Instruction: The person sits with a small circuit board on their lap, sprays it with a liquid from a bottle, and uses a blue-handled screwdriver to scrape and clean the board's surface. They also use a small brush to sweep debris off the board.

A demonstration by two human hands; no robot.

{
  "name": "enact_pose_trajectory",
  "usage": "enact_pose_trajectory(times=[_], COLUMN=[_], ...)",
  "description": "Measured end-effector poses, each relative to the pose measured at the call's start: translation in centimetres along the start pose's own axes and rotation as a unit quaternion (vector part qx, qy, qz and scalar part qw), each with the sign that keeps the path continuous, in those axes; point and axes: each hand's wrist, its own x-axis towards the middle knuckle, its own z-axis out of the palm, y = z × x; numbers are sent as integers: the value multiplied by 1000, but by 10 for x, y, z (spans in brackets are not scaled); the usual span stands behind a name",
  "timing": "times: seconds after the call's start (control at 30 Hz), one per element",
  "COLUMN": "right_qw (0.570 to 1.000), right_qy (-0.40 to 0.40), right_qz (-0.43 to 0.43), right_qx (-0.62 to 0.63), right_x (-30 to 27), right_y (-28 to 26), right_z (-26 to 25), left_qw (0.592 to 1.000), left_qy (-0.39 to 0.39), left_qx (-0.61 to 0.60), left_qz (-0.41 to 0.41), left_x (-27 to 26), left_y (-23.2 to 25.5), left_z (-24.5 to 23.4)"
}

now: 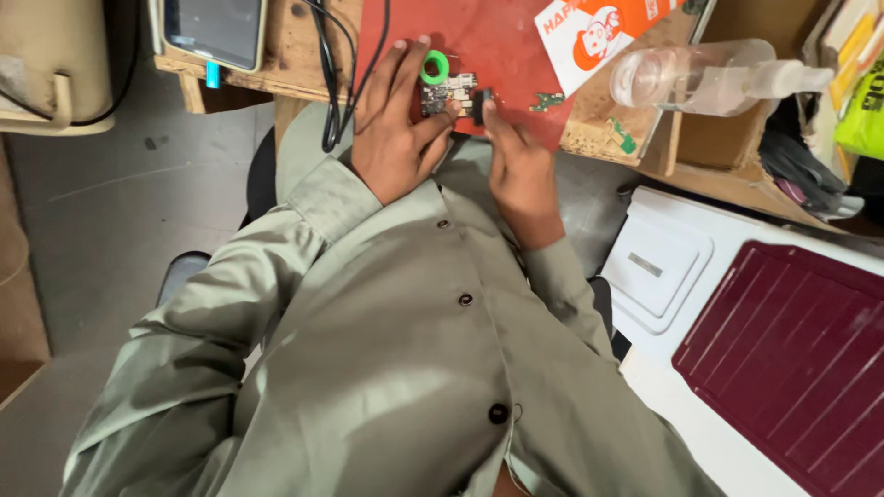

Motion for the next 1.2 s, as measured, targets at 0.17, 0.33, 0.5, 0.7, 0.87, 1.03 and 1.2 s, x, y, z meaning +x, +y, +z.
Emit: enact_pose_trajectory(times=[0.17,0.33,0.5,0.7,0.87,1.03,1.2], right_qw=[999,1000,1000,1000,999,999,1000], right_qy=[-1,-6,6,-26,13,-39,-22], right_qz=[-9,-19,-22,4,-39,-18,-13], right_qx=[-35,-9,-2,-15,7,-33,-16], right_x=[-4,1,6,4,11,-5,4], right_y=[-4,-3,-3,-11,1,-7,-5], right_z=[2,1,2,-9,4,-10,-4], left_qw=[1000,1000,1000,1000,1000,1000,1000], left_qy=[-4,2,1,4,13,6,10], left_qx=[-6,-2,2,-9,7,-17,-10], left_qz=[-1,-3,-6,5,-15,3,3], left_x=[-1,1,-1,0,-4,1,-3], left_y=[-1,1,2,-2,0,-3,-1], left_z=[-2,-6,-1,0,6,1,2])
